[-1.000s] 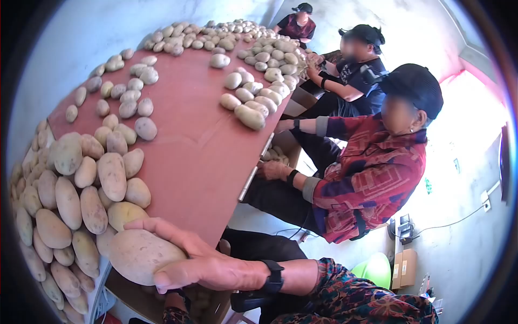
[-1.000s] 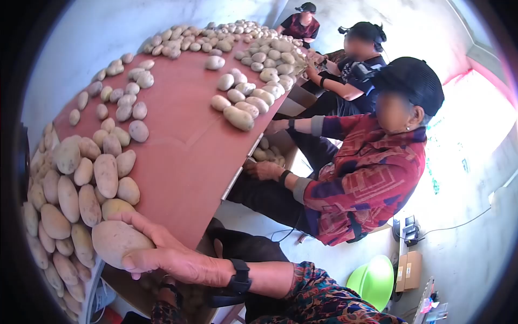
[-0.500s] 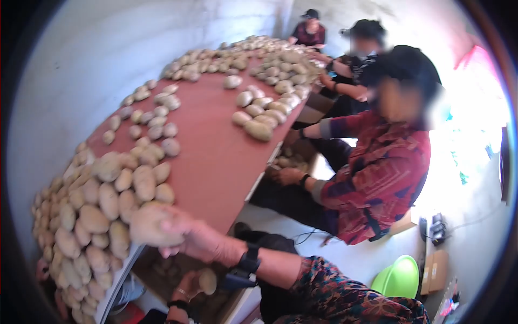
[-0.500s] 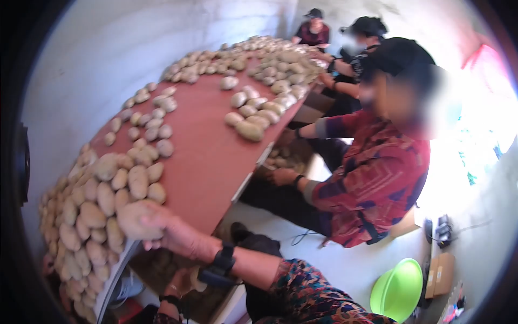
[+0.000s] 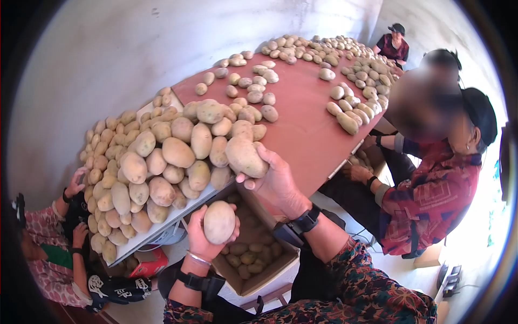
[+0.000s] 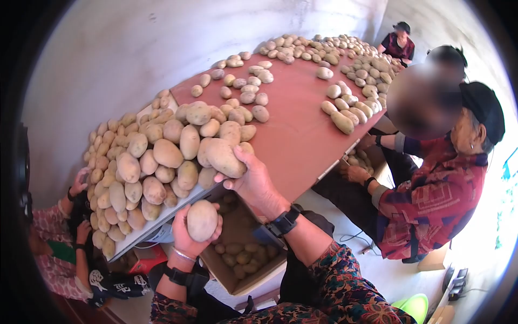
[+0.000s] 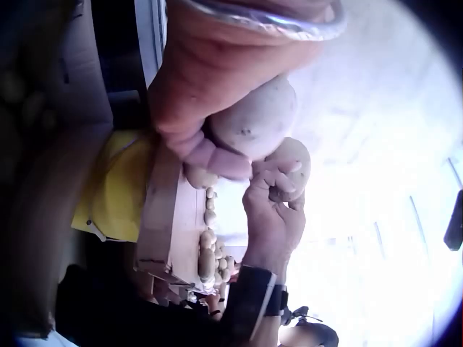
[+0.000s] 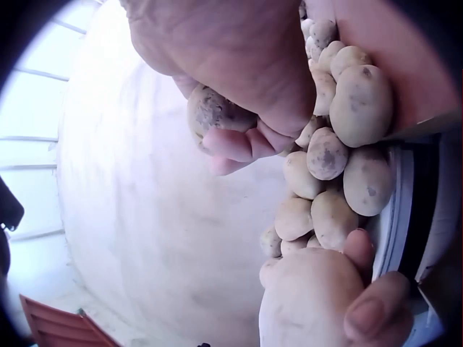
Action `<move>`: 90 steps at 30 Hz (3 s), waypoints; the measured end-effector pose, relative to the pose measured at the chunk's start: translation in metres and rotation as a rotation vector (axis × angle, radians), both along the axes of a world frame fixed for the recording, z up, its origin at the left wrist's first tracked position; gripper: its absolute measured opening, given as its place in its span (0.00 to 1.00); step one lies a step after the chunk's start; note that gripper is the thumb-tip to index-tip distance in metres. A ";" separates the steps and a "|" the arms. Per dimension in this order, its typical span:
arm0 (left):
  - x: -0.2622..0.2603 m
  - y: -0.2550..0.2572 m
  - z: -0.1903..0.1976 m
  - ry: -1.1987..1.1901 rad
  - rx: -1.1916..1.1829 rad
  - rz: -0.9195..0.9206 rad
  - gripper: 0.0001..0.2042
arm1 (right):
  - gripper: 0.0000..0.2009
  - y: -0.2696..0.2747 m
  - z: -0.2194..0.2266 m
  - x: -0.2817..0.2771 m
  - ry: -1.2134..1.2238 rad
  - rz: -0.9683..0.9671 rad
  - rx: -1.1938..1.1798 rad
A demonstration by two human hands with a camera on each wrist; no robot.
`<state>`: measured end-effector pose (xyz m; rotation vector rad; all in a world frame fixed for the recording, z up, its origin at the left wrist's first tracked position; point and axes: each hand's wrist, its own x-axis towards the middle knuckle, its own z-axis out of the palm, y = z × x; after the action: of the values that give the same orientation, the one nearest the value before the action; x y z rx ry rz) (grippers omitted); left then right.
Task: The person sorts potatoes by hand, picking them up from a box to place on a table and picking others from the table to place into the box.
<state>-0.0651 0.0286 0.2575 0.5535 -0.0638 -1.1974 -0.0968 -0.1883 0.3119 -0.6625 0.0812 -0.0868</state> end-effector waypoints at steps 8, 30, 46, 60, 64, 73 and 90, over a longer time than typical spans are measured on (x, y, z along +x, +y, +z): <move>0.019 -0.008 0.007 0.249 0.053 0.447 0.29 | 0.28 0.007 0.028 0.054 -0.102 -0.218 -0.790; 0.038 0.012 0.025 0.358 -0.089 0.697 0.25 | 0.18 0.017 0.062 0.223 -0.187 -0.190 -2.224; 0.022 -0.008 0.041 -0.039 -0.099 0.667 0.29 | 0.25 0.078 0.056 0.034 -0.405 0.080 -1.922; 0.024 -0.010 0.028 -0.136 0.041 0.600 0.36 | 0.37 0.006 0.014 0.055 0.086 -0.505 -1.996; 0.031 -0.003 0.025 -0.121 0.052 0.634 0.35 | 0.35 0.001 -0.006 0.064 -0.197 -0.512 -2.141; 0.044 0.011 0.020 -0.080 0.055 0.720 0.30 | 0.29 -0.011 0.007 0.053 -0.126 -0.381 -2.033; 0.056 0.052 0.040 -0.426 -0.078 0.594 0.29 | 0.18 0.059 -0.093 -0.022 0.245 0.885 -2.061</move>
<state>-0.0087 0.0802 0.2973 0.6910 -0.2870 -0.4864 -0.1187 -0.1297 0.2192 -2.6946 -0.1169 0.9068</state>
